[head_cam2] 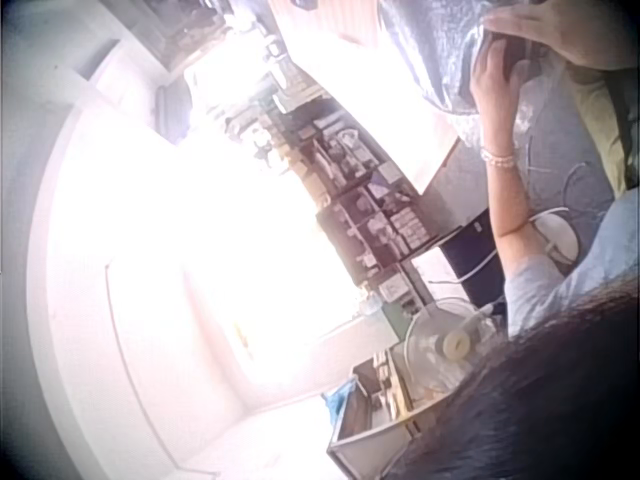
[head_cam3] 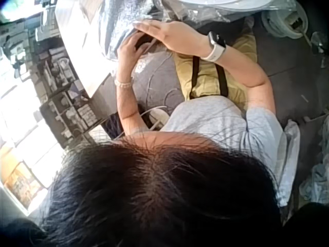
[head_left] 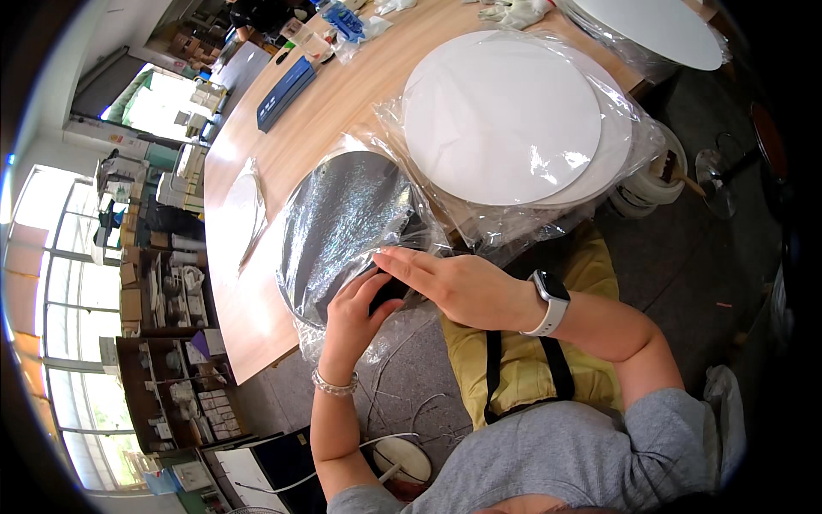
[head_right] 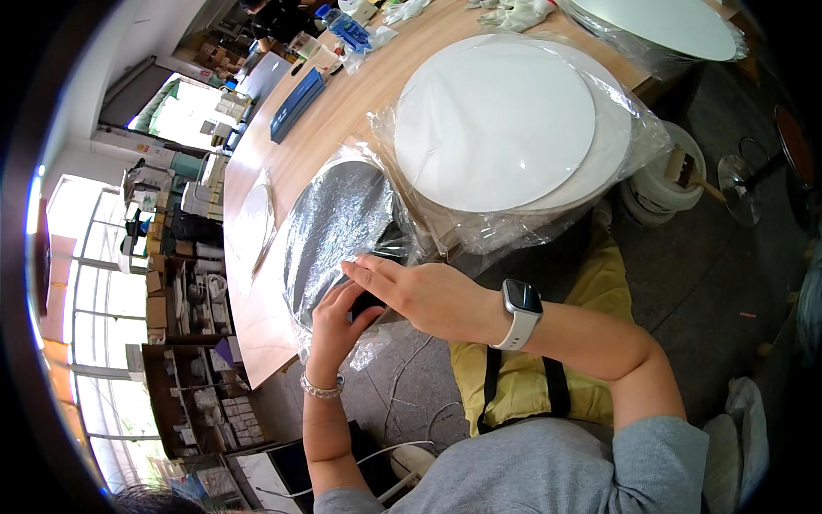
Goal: The person wraps round discs in clear plastic film at a workbench. They pick up a disc, place it on a sheet of plastic, and fold the film over to enclose it, repeating this process for multiple items.
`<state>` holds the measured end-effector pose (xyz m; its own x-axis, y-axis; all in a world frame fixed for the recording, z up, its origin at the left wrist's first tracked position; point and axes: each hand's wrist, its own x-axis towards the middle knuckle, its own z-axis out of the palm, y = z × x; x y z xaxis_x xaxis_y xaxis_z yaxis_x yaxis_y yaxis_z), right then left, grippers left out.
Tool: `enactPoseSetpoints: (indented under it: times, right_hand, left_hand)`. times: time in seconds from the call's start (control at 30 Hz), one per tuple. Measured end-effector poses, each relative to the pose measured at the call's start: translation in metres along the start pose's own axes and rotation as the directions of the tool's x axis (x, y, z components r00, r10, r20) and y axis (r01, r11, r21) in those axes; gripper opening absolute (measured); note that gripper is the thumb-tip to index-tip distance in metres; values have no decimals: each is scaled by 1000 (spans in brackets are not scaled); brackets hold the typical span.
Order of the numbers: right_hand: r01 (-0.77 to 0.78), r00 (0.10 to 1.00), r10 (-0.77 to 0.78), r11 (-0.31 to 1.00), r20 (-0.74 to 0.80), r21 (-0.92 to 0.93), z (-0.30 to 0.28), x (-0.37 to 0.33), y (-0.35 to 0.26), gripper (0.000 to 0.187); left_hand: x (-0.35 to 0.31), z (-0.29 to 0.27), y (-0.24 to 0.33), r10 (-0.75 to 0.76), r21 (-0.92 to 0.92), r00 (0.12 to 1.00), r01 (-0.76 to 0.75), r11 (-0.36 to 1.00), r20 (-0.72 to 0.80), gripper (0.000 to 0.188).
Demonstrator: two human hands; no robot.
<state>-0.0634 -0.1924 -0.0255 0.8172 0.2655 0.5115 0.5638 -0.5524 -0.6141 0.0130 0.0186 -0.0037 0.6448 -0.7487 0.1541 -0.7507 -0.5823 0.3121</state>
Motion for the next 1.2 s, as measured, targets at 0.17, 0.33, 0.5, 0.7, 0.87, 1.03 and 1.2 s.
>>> enactPoseSetpoints:
  times: [0.17, 0.33, 0.5, 0.7, 0.87, 1.03, 1.2]
  right_hand:
    - [30, 998, -31, 999, -47, -16, 4, -1, 4, 68]
    - [12, 1000, -12, 1000, -10, -23, 1, 1, 3, 67]
    - [33, 997, -34, 999, -62, -7, 2, 1, 2, 66]
    - [9, 999, -9, 1000, -32, 17, 3, 0, 3, 67]
    - [-4, 1000, 4, 1000, -6, 7, 1, 0, 1, 67]
    - [46, 996, -47, 999, -69, -25, 4, 1, 4, 67]
    - [29, 998, -29, 1000, -48, 6, 3, 2, 4, 67]
  left_hand:
    - [-1, 1, 4, -1, 23, 1000, 1, 1000, -6, 29]
    - [-1, 6, 5, 93, 172, 994, -81, 982, -61, 31]
    - [3, 1, 6, 88, 110, 996, -87, 990, -5, 39]
    - [2, 0, -2, 20, 6, 1000, -20, 1000, 9, 45]
    - [2, -3, 1, 44, -7, 999, -43, 999, 10, 33]
    - [2, -2, 3, 119, 125, 993, -120, 985, 15, 30]
    - [4, -4, 5, 111, 109, 993, -115, 987, 36, 34]
